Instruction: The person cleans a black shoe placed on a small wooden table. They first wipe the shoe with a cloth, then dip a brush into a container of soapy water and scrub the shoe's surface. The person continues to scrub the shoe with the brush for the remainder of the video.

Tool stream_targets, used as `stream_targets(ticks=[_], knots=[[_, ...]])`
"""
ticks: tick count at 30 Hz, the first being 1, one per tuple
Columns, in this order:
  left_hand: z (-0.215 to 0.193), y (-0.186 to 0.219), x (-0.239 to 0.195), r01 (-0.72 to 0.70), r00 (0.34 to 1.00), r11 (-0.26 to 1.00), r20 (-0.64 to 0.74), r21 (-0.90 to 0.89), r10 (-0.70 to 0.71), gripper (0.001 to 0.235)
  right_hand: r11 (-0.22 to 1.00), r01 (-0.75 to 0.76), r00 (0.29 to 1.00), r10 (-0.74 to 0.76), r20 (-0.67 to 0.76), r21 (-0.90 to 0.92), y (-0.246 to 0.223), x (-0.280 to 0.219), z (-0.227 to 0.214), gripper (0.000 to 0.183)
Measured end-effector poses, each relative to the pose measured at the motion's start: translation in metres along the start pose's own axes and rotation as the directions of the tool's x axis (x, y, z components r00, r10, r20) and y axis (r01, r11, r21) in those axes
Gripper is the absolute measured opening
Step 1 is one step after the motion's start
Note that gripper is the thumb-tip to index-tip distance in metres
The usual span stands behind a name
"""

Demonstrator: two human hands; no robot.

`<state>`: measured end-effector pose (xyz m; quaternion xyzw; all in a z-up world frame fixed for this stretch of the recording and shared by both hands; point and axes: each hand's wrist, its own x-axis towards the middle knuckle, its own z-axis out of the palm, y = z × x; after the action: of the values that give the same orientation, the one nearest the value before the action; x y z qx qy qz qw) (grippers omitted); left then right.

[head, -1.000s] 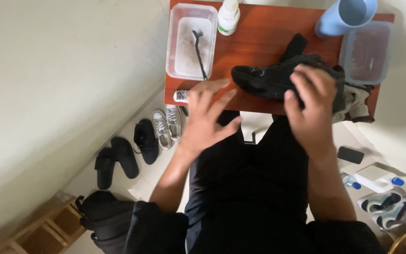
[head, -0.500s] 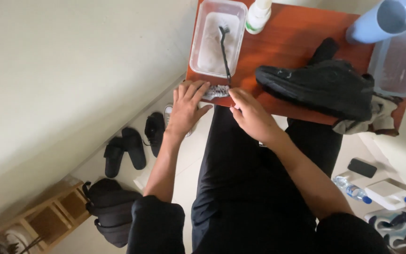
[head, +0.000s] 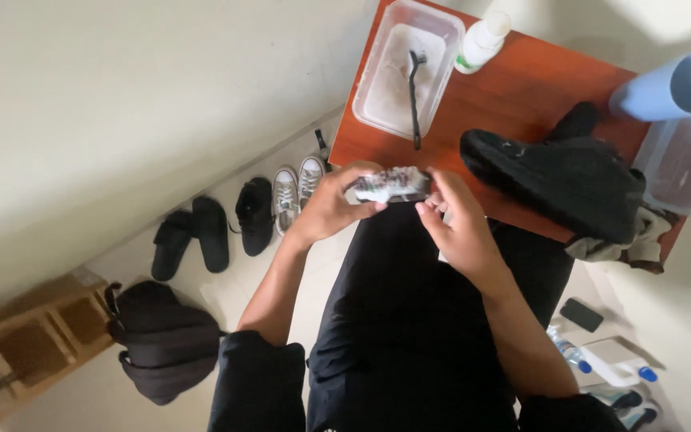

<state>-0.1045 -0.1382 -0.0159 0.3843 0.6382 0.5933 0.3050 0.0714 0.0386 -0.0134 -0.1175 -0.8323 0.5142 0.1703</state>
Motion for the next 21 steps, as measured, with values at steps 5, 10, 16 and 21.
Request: stream_targets(ticks=[5, 10, 16, 21], knots=[[0.018, -0.001, 0.015, -0.061, 0.997, 0.982, -0.058, -0.176, 0.052, 0.051, 0.953, -0.133, 0.991, 0.123, 0.054, 0.272, -0.051, 0.028, -0.014, 0.061], [0.019, 0.007, 0.047, -0.172, 0.964, 0.985, -0.208, -0.012, 0.166, 0.052, 0.965, -0.087, 0.994, 0.099, -0.035, 0.249, -0.071, 0.079, -0.019, 0.065], [0.004, -0.013, 0.073, -0.095, 0.864, 0.819, -0.363, 0.566, 0.350, 0.066, 0.994, -0.101, 0.993, 0.103, 0.052, -0.044, -0.056, 0.163, -0.021, 0.031], [0.001, -0.047, 0.083, 0.040, 0.908, 0.783, -0.349, 0.621, 0.230, 0.072, 0.846, -0.175, 0.975, 0.218, 0.028, -0.504, 0.009, 0.224, 0.013, 0.026]])
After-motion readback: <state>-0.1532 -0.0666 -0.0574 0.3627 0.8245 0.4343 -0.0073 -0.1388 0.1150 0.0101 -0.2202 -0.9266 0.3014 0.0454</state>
